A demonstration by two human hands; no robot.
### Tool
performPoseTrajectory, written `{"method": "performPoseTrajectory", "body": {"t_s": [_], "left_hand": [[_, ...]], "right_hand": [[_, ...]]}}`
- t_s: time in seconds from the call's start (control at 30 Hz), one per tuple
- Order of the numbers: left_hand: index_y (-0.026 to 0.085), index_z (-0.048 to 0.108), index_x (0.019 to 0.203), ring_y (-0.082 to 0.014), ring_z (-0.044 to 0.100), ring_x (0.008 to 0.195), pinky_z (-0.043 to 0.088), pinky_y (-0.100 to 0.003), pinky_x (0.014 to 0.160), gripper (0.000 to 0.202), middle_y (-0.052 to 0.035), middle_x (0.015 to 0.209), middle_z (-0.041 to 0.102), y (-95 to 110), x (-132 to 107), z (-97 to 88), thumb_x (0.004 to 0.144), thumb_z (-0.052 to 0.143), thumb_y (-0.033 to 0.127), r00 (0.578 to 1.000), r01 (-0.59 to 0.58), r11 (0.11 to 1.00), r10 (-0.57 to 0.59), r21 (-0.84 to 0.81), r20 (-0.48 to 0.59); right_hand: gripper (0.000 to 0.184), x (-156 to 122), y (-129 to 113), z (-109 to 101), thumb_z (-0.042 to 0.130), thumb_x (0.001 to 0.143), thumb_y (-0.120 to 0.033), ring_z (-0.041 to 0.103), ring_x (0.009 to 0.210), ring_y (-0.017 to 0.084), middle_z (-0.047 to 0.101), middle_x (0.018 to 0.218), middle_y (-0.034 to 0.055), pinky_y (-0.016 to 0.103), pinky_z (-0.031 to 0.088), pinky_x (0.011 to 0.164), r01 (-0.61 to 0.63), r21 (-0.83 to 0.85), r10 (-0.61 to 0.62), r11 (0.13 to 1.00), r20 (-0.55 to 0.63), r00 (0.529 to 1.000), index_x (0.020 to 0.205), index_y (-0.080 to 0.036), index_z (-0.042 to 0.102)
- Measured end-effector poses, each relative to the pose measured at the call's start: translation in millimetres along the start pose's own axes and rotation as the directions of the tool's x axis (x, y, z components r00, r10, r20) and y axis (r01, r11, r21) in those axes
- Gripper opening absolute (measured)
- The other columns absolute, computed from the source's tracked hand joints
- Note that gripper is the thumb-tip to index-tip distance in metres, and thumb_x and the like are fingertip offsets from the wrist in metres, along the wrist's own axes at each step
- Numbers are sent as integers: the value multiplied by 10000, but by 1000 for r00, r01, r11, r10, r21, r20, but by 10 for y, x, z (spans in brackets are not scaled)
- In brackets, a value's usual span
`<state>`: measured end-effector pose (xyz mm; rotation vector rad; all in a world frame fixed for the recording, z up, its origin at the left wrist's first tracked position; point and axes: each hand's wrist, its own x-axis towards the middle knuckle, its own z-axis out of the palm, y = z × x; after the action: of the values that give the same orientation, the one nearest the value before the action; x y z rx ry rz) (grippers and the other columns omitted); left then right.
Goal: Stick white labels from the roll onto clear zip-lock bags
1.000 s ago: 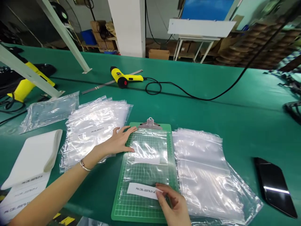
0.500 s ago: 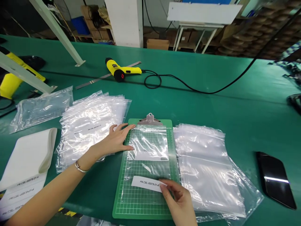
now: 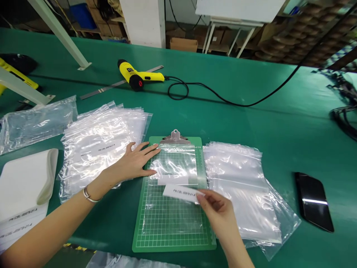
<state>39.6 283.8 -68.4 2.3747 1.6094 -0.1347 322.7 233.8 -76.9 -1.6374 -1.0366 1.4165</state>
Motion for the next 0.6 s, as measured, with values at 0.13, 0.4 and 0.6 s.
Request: {"method": "performPoseTrajectory", "body": {"t_s": [0.13, 0.4, 0.6], "left_hand": [[211, 264, 1409, -353, 216, 1316, 144, -637, 1017, 773, -82, 1480, 245, -8, 11, 20, 796, 544, 589, 1000, -15, 1000, 15, 5, 11], [140, 135, 1439, -406, 138, 1327, 137, -644, 1000, 1068, -132, 1501, 124, -20, 14, 88, 657, 618, 684, 996, -53, 998, 50, 44, 71], [142, 158, 1437, -414, 159, 1317, 140, -621, 998, 1039, -150, 1495, 158, -7, 6, 101, 669, 632, 657, 997, -62, 997, 60, 53, 42]], "right_hand": [[226, 321, -127, 105, 824, 535, -366, 629, 623, 175, 713, 650, 25, 286, 523, 590, 67, 144, -66, 987, -17, 998, 705, -239, 745], [253, 498, -154, 355, 850, 494, -369, 652, 683, 158, 724, 680, 0, 298, 545, 684, 20, 273, -31, 962, 37, 999, 675, -241, 729], [276, 422, -196, 272, 873, 447, -326, 572, 459, 95, 677, 538, 5, 173, 447, 394, -66, 231, 52, 971, 66, 996, 648, -202, 730]]}}
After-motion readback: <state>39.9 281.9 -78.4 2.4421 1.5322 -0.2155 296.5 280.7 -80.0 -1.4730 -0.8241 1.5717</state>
